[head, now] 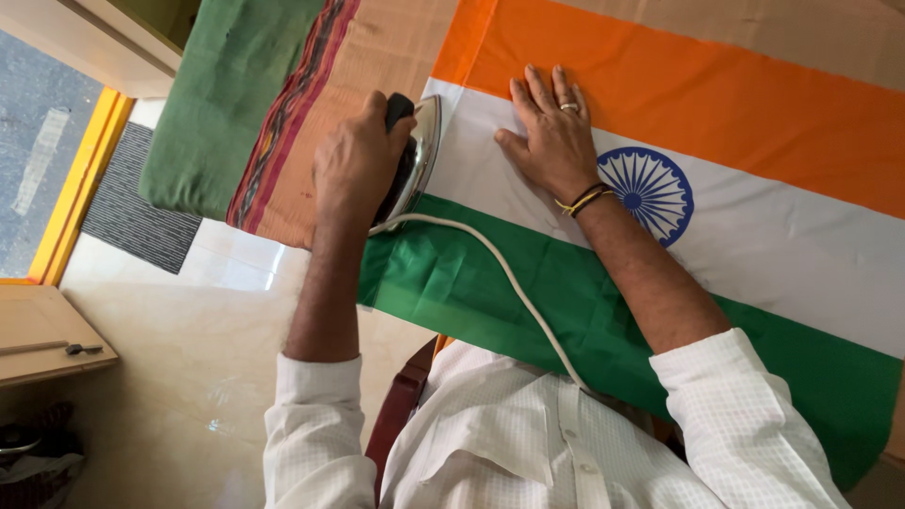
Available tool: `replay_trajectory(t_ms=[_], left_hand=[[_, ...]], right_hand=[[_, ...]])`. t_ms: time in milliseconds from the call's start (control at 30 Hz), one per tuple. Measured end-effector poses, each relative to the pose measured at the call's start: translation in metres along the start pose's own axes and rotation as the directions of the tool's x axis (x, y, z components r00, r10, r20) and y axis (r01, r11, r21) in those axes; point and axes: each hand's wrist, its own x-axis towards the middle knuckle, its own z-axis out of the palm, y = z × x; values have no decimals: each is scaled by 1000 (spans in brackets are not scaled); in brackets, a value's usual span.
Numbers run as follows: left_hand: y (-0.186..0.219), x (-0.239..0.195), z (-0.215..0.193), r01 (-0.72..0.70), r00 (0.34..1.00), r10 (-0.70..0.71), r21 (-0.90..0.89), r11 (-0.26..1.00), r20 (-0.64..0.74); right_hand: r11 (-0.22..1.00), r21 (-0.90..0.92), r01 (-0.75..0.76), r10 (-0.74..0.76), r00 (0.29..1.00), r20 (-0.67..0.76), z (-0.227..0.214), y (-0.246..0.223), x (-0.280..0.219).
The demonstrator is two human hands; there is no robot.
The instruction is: The person unfolds a flag onto a padded surface, flattens it by hand, and presses the fabric using an iron.
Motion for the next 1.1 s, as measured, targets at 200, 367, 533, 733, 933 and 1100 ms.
replay_trajectory(t_ms=[200,367,533,733,933,1100], left_hand=[[-3,-35,-10,-20,1000,20,-27,999,19],[-5,-45,-22,19,999,-18,-15,1000,42],[-8,-60,-23,4,998,-2,-19,1000,56],[-17,-69,-27,62,998,-62,-15,998,15],[-18,-93,-42,44,990,-27,-122,992,140],[-15,-63,-26,-50,996,55,-73,996,68]], right_hand=[[1000,11,8,-8,1000,-3,5,4,0],[1000,19,13,-13,1000,-8,8,5,0],[1000,16,5,-5,1000,13,6,4,1],[1000,21,15,-15,1000,6,5,3,0],[1000,24,7,-7,1000,19,8,5,0],[1000,29,7,-7,1000,9,7,4,0]])
